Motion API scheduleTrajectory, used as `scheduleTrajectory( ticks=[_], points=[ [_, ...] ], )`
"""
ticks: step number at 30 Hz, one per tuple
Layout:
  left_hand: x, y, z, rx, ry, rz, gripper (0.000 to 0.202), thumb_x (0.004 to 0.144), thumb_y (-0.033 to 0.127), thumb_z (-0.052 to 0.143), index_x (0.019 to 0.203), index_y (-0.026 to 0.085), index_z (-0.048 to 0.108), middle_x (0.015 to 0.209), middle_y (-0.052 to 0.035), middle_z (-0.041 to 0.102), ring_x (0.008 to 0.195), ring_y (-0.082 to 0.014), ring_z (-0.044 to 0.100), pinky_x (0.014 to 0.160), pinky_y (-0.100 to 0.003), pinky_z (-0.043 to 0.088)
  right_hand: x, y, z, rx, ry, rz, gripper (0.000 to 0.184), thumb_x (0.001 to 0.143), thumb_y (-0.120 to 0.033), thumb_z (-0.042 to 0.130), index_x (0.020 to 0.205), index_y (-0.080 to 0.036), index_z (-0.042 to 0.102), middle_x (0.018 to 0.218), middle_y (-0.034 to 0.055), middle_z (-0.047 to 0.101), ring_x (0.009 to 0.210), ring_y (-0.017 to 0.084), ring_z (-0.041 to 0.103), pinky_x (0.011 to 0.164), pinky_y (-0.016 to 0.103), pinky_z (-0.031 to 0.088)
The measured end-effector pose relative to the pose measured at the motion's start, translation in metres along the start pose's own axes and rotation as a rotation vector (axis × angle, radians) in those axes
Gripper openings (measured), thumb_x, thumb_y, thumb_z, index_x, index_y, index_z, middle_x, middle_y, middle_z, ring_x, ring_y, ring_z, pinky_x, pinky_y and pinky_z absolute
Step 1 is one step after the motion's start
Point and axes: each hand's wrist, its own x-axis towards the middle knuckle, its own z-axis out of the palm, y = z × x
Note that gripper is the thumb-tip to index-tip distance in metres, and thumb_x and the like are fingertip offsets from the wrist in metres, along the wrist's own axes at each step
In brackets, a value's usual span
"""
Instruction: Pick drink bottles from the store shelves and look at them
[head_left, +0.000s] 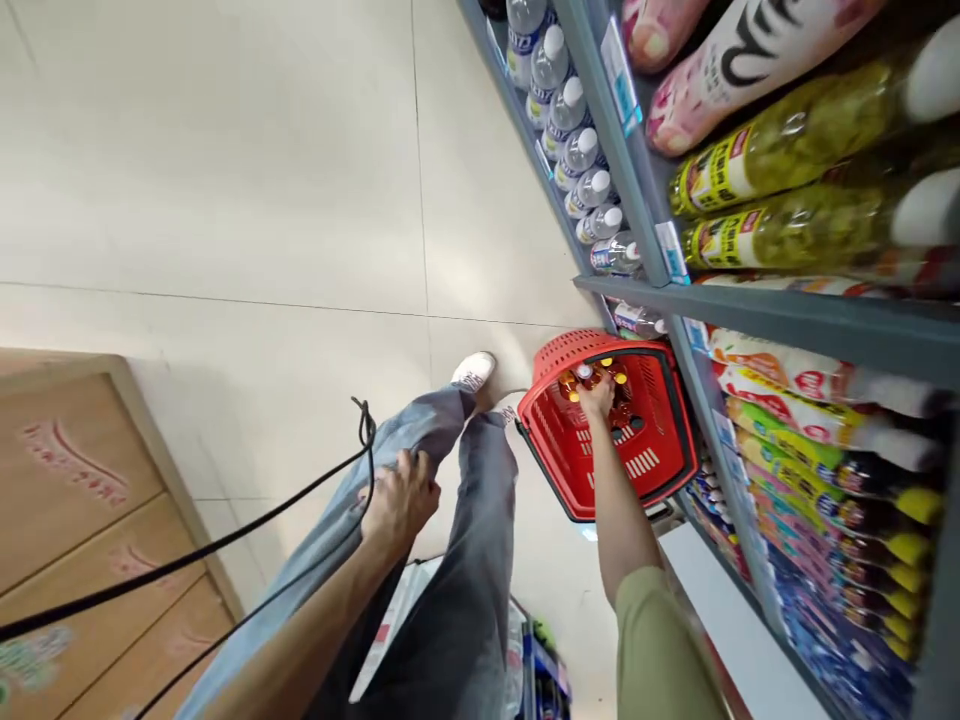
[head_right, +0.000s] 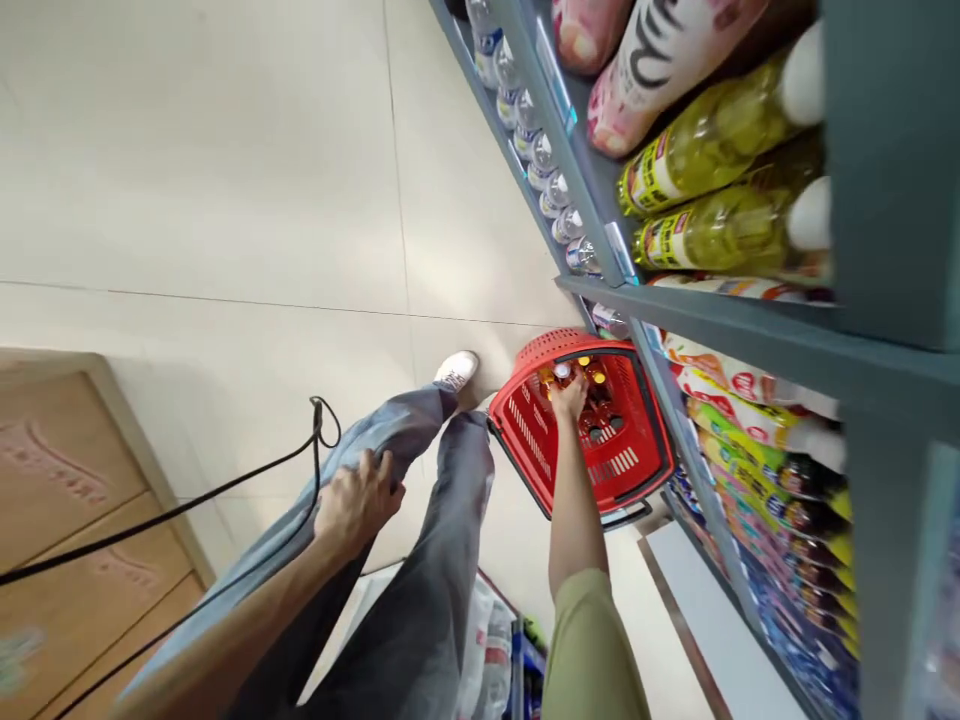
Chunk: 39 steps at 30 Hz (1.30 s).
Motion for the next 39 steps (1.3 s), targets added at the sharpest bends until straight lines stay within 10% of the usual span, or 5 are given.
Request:
scheduleTrajectory(
  ticks=[10,26,39],
  points=[
    [0.011,-0.014,0.01,0.262,-0.013,0.041,0.048,0.104,0.024,0.04,0.141,0.011,0.067,0.135,-0.024,0.065,0.112,-0.0422,0.067,0.07,-0.052,0.064,0.061,0.001,0.073,-0.052,0.07,0.124,0.049,0.087,-0.033,0.072,0.13,-0.009,0.067,0.124,0.0236,0.068,0.095,0.029,0.071,0.083,0.039,0.057],
    [0.004,-0.023,0.037,0.314,-0.002,0.058,0.049,0.102,0.024,0.045,0.143,0.013,0.069,0.14,-0.0246,0.065,0.111,-0.0413,0.069,0.07,-0.051,0.065,0.04,-0.006,0.104,-0.106,0.03,0.105,0.036,0.1,-0.027,0.068,0.132,-0.012,0.072,0.116,0.0244,0.073,0.107,0.036,0.075,0.09,0.044,0.058],
    [-0.011,-0.024,0.068,0.304,0.045,0.123,0.045,0.103,0.02,0.036,0.131,0.005,0.068,0.12,-0.0252,0.065,0.101,-0.0439,0.069,0.067,-0.059,0.063,-0.106,0.021,0.062,0.155,0.031,0.201,0.065,0.096,-0.045,0.07,0.157,-0.024,0.057,0.13,0.018,0.075,0.113,0.035,0.073,0.096,0.045,0.054]
  ],
)
